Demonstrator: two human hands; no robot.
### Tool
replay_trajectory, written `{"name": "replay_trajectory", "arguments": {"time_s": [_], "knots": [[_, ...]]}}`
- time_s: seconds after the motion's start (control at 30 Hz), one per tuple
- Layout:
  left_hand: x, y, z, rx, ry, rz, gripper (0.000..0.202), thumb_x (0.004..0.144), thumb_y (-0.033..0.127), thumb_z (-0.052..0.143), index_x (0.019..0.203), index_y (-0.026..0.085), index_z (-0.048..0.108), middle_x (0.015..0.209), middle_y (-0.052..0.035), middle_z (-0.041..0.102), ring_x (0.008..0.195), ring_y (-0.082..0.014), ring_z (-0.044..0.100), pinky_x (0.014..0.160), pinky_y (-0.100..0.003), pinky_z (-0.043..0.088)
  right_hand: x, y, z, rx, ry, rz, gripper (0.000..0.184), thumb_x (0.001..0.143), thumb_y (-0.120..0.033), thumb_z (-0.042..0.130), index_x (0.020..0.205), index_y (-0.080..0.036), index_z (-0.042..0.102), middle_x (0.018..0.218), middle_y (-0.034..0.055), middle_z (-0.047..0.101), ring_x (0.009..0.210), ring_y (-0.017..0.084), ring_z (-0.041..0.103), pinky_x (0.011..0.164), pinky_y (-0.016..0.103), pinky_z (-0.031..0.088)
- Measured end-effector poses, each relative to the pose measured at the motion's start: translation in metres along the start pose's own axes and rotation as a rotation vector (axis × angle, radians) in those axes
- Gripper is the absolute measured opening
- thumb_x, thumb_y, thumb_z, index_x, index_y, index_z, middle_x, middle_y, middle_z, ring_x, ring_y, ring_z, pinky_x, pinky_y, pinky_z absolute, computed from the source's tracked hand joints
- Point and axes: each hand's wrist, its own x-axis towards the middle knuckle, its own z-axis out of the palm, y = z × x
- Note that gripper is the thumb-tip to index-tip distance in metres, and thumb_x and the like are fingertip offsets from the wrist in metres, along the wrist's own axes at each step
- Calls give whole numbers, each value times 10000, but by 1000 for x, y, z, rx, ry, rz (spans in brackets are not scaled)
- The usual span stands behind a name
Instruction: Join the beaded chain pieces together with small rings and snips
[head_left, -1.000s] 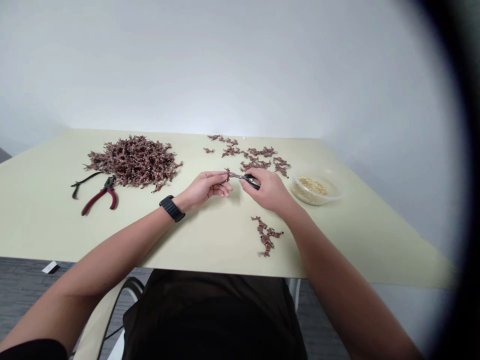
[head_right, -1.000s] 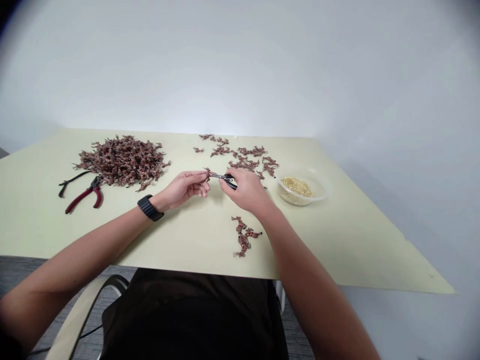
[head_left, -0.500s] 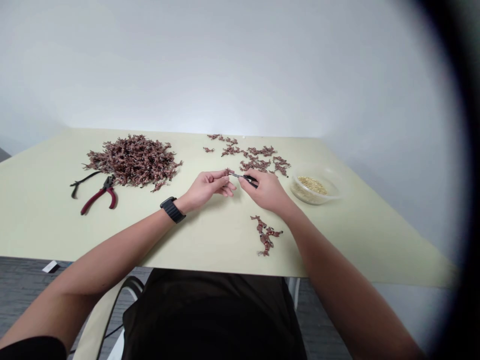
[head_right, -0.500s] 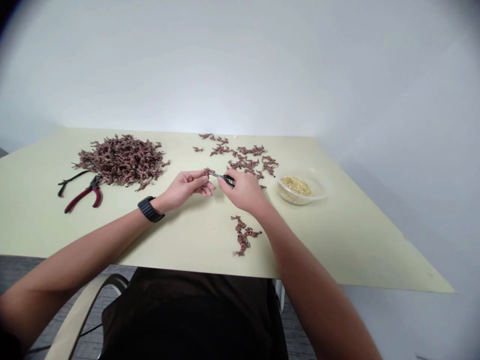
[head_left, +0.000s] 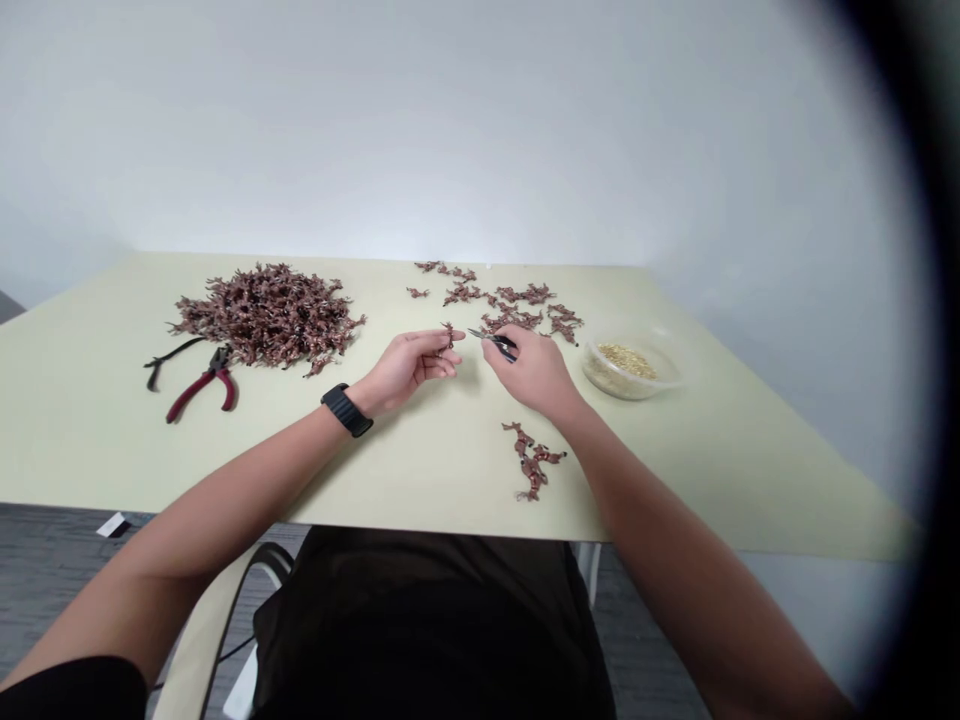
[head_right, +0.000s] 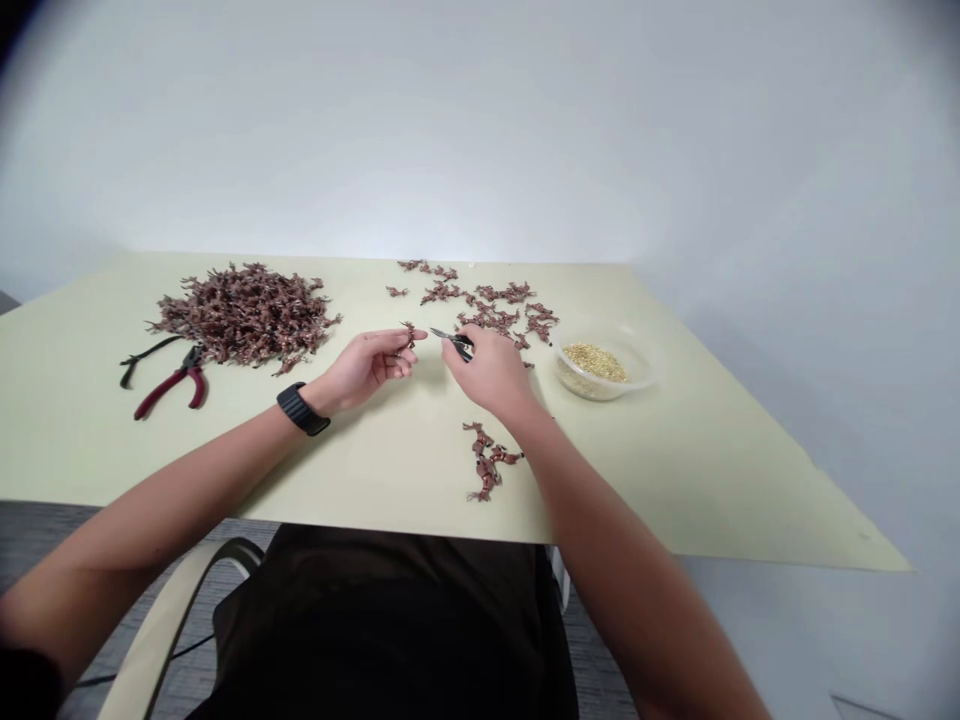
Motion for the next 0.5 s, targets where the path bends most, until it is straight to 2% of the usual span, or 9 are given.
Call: {"name": "replay_trajectory", "arguments": {"time_s": [0.1, 0.2, 0.3, 0.5], "knots": [[3, 1, -5, -141, 0, -93, 263, 965, 211, 647, 1173, 70, 723, 843, -70, 760, 643, -89, 699, 618, -165, 560, 0, 3, 1, -102, 5, -126, 288, 977, -467, 574, 993, -217, 716, 916, 65, 715, 827, 219, 598, 745, 334, 402], [4, 0, -6, -182, -12, -117, 187, 962, 190, 642, 1093, 78, 713, 796, -54, 744, 609, -91, 689, 591, -173, 552, -1, 3, 0, -148, -28, -197, 281, 981, -452, 573, 1008, -210, 713, 931, 73, 719, 833, 223, 603, 730, 332, 393], [4, -1, -4, -182, -17, -112, 120, 959, 185, 649, 1019, 89, 691, 793, -55, 742, 610, -99, 693, 566, -180, 538, -1, 1, 0, -152, -51, -211, 282, 983, -454, 573, 1017, -210, 710, 962, 76, 726, 831, 222, 605, 723, 333, 387], [3, -1, -3, -172, -24, -113, 142, 960, 185, 646, 1042, 77, 691, 795, -59, 740, 602, -100, 690, 564, -182, 536, -1, 0, -1, -146, -77, -206, 278, 992, -449, 551, 962, -213, 697, 869, 60, 710, 764, 209, 581, 689, 333, 359]]}}
